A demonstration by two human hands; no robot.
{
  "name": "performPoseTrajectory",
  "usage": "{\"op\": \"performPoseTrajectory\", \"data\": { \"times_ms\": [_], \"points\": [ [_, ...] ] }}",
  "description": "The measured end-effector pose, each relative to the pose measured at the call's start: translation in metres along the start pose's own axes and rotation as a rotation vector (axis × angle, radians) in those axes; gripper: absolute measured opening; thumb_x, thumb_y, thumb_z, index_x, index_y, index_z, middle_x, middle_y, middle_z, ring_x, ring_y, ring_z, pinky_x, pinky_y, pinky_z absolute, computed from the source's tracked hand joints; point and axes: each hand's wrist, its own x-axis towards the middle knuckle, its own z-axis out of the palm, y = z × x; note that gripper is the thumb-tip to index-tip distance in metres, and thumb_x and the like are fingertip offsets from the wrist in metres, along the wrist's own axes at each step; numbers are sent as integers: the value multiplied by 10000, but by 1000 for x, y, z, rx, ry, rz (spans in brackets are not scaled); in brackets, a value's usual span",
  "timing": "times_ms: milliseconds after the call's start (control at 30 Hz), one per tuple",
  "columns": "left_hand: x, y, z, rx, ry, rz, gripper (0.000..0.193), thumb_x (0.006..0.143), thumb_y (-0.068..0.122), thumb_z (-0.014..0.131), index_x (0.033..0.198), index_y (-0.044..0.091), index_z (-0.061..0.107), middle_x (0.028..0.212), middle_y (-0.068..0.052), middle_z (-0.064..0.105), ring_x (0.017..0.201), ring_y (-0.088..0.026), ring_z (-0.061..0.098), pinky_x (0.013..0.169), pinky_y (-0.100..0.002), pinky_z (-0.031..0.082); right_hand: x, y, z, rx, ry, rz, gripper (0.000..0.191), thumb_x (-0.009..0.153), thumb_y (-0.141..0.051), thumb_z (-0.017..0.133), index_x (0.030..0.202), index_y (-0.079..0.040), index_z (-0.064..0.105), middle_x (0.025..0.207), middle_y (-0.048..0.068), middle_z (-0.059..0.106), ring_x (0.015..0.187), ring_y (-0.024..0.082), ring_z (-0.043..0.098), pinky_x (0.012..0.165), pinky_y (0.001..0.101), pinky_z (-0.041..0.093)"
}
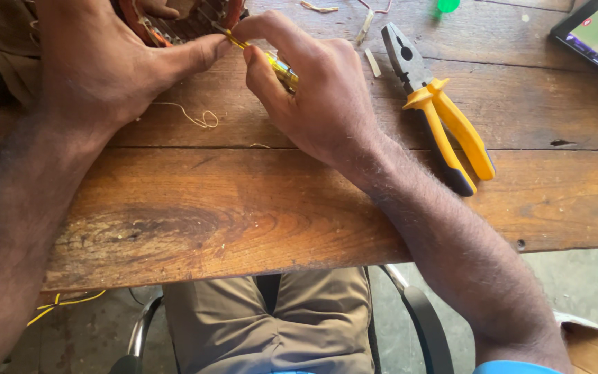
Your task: The person sits at a wooden workbench repairing an electric motor armature with copper windings. They use a screwdriver to pry and scrape at the windings and commutator, occasionally set the screwdriver down, pick up pliers, and reposition the motor while continuing to work on it by hand.
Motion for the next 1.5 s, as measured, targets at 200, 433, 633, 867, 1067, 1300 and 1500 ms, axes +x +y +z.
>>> {"op": "performPoseTrajectory", "data": {
  "times_ms": [200, 433, 633, 867, 1067, 1300, 1500],
  "points": [
    [-3, -3, 0, -8, 6, 34, 365, 933, 189, 906, 1081, -3, 634, 988, -78, 699, 902, -162, 712, 844, -308, 583, 0, 0, 0, -6, -6, 10, 157, 1116, -151, 647, 1271, -126, 633, 1016, 101, 768, 894, 289, 780, 756, 412, 593],
    [-3, -3, 1, 8, 3, 1, 373, 926, 201, 919, 1039, -1, 627, 949, -69, 695, 858, -150, 706, 772, -292, 566, -1, 2, 0, -1, -5, -10, 169, 1124, -153, 647, 1290, -127, 622, 1075, 93, 774, 930, 279, 788, 778, 401, 605],
    [-3, -3, 1, -12, -18, -2, 343, 937, 189, 899, 1078, -7, 656, 931, -71, 697, 848, -144, 720, 780, -288, 579, -2, 3, 0, 13, -15, -17, 136, 1126, -144, 631, 1258, -118, 611, 1093, 85, 778, 950, 269, 793, 808, 396, 616],
    [-4, -5, 1, 42, 1, 39, 372, 933, 206, 904, 1091, -9, 645, 960, -77, 700, 871, -160, 721, 816, -298, 582, -2, 3, -1, 18, -18, -20, 131, 1142, -156, 638, 1264, -117, 610, 1093, 94, 781, 942, 266, 797, 793, 393, 614],
    [-4, -4, 0, 51, 32, 88, 396, 936, 199, 890, 1083, -10, 587, 1019, -80, 691, 931, -179, 712, 846, -309, 583, -1, 2, -2, -6, -36, -11, 223, 1102, -182, 682, 1305, -117, 617, 1044, 117, 769, 907, 284, 783, 785, 418, 600],
    [-4, -4, 1, 31, 19, 44, 428, 938, 217, 906, 1131, -33, 616, 1003, -104, 688, 916, -196, 714, 834, -333, 587, 5, 0, -6, -285, -24, -119, 263, 1060, -160, 708, 1322, -144, 682, 909, 92, 736, 755, 282, 726, 622, 431, 542],
    [6, -1, -3, 11, -20, 48, 390, 959, 211, 874, 1151, -54, 662, 1059, -137, 723, 970, -210, 738, 878, -329, 618, 27, 0, -3, -372, -159, -144, 167, 1067, -121, 701, 1221, -76, 748, 851, 96, 740, 693, 196, 722, 590, 385, 558]
  ]
}}
